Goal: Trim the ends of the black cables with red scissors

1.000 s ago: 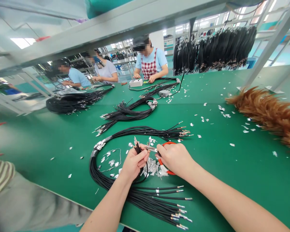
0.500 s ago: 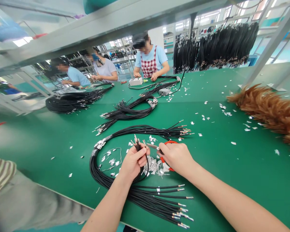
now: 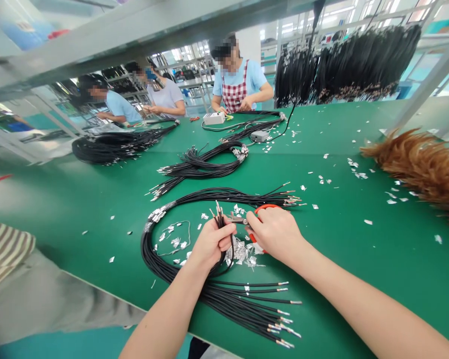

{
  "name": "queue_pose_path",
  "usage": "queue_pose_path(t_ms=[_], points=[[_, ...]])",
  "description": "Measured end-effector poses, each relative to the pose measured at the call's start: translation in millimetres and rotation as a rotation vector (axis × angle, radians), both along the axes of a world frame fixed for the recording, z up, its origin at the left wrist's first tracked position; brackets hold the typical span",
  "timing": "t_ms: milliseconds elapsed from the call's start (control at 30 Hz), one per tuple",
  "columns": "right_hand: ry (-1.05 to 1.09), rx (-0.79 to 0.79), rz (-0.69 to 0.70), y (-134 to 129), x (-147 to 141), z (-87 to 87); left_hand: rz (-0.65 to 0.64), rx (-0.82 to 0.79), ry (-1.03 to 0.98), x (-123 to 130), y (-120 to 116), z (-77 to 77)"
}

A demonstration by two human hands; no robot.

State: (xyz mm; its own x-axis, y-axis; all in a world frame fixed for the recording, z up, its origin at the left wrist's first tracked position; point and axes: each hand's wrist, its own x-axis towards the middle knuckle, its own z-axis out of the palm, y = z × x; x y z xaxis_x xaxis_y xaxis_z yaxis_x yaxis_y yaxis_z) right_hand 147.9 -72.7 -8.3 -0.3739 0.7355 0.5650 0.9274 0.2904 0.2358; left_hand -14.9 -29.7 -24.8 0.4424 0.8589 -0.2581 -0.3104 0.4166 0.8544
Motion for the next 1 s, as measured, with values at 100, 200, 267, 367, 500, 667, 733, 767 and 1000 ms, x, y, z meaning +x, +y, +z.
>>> queue_pose_path(t_ms=[100, 200, 267, 367, 500, 667, 733, 767, 1000], points=[[-0.024, -0.002, 0.005, -0.2, 1.6, 2.5, 0.009, 0.027, 0.013, -0.1, -1.8, 0.8], [-0.033, -0.004, 0.021, -1.5, 3.5, 5.1, 0.013, 0.05, 0.032, -0.6, -3.6, 2.3], [-0.033, -0.01, 0.037, -2.4, 4.7, 5.8, 0.017, 0.061, 0.041, -1.1, -4.5, 3.4], [-0.034, -0.009, 0.06, -3.2, 6.4, 5.2, 0.018, 0.08, 0.045, -2.2, -5.4, 4.6], [-0.019, -0.057, 0.071, -4.6, 7.2, 4.0, 0.015, 0.1, 0.047, -3.4, -5.9, 5.0], [0.016, -0.133, 0.073, -6.3, 7.6, 3.2, 0.022, 0.135, 0.057, -3.6, -5.5, 4.0], [0.007, -0.135, 0.065, -6.9, 7.8, 2.3, 0.025, 0.149, 0.053, -3.7, -5.4, 3.1], [-0.003, -0.133, 0.058, -7.3, 7.7, 1.7, 0.026, 0.152, 0.05, -3.8, -5.5, 2.5], [-0.055, -0.121, 0.031, -11.1, 7.2, -1.7, 0.039, 0.145, 0.06, -3.7, -6.8, 0.8]])
